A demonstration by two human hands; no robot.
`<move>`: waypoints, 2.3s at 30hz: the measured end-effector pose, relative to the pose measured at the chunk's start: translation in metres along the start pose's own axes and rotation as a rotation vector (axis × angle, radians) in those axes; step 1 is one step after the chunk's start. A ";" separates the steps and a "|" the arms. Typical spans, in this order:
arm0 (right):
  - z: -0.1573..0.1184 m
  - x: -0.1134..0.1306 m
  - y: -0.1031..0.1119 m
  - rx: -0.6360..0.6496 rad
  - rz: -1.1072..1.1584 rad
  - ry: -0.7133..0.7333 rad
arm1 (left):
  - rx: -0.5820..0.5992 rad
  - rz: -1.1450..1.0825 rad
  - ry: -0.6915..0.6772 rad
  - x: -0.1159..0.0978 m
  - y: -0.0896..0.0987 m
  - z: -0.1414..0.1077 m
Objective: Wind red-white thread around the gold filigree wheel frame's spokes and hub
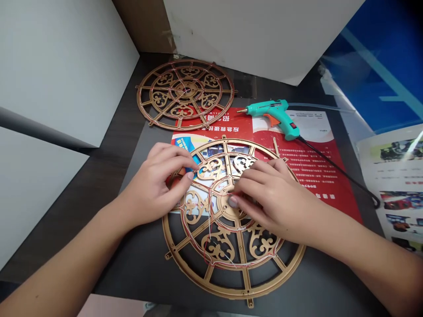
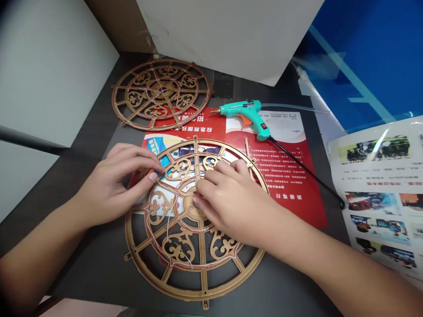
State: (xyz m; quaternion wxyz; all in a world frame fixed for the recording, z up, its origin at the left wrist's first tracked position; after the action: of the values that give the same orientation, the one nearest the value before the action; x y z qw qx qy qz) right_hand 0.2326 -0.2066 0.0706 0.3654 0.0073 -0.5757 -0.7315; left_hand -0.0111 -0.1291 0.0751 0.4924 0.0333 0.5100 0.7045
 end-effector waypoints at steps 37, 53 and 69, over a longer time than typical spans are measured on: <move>0.007 -0.036 0.057 0.159 -0.368 -0.506 | 0.282 -0.039 -0.288 -0.055 -0.030 0.014; -0.003 -0.050 0.062 0.312 -0.500 -0.642 | 0.304 0.039 -0.139 -0.062 -0.028 0.014; 0.001 -0.050 0.051 0.299 -0.487 -0.545 | 0.356 -0.113 -0.128 -0.054 -0.029 0.012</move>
State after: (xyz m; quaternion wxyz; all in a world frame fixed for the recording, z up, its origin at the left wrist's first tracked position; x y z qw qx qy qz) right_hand 0.2952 -0.1822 0.0936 0.0098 0.0026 -0.7332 -0.6800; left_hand 0.0421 -0.1600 0.0834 0.5488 0.1360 0.5954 0.5708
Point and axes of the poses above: each hand's wrist, its own z-axis towards the middle knuckle, its own y-axis out of the back of the hand, x = y × z, the point moved 4 cm from there along z, towards the middle knuckle, and after that the axes turned 11 degrees about -x, right-handed, at the moved point
